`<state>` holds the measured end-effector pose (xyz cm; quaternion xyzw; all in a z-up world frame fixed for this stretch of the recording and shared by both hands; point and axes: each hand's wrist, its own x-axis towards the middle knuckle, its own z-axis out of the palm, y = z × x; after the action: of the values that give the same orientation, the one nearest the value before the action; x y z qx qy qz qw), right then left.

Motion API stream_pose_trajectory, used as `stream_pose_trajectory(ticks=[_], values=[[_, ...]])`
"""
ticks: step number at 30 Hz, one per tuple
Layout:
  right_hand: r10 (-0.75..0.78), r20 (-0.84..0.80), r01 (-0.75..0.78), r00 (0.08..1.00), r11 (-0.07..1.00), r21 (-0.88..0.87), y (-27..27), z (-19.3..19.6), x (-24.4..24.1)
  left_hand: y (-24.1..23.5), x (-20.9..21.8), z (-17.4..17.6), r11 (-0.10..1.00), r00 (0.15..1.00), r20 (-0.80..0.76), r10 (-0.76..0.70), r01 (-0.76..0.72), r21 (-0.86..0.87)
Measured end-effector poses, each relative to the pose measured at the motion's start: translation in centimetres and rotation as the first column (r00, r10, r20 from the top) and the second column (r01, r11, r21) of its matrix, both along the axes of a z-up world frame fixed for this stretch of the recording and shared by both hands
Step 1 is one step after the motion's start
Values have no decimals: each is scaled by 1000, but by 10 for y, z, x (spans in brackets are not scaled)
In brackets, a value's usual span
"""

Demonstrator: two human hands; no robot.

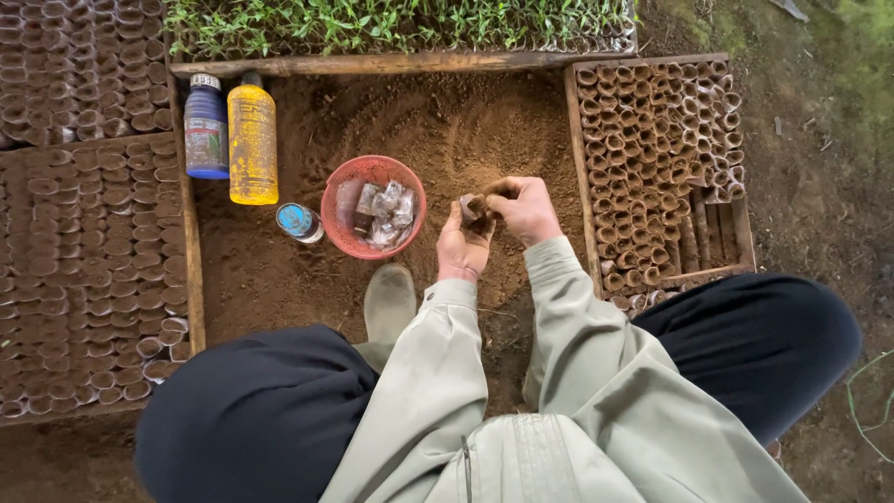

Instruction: Filling small cardboard seedling tubes with soil and seeds and placing them into a tray.

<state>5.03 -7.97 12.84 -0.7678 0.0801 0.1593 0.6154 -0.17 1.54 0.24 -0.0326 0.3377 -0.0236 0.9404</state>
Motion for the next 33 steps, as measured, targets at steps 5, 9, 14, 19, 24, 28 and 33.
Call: stream_pose_trajectory(ticks=[5,9,14,19,24,28,33], values=[[64,30,-59,998,989,-136,-3,-3,1,-5,3,-8,1000,1000,2,3,-3,8],[153,45,-123,987,907,-402,-4,-16,9,-8,3,-8,1000,1000,11,11,-11,17],[209,55,-162,976,874,-458,-1,-10,4,-9,3,-14,999,1000,22,4,-5,34],[251,39,-203,967,857,-473,3,3,-2,-12,5,-16,1000,999,32,11,-12,28],[309,94,-233,947,856,-462,10,16,-7,-13,6,-20,999,999,45,-19,17,45],[299,236,-177,924,886,-429,0,7,-4,-7,4,-1,1000,999,45,-3,3,-8],[361,445,-171,820,895,-412,-16,-24,-5,-6,4,-2,999,1000,3,5,-5,-52]])
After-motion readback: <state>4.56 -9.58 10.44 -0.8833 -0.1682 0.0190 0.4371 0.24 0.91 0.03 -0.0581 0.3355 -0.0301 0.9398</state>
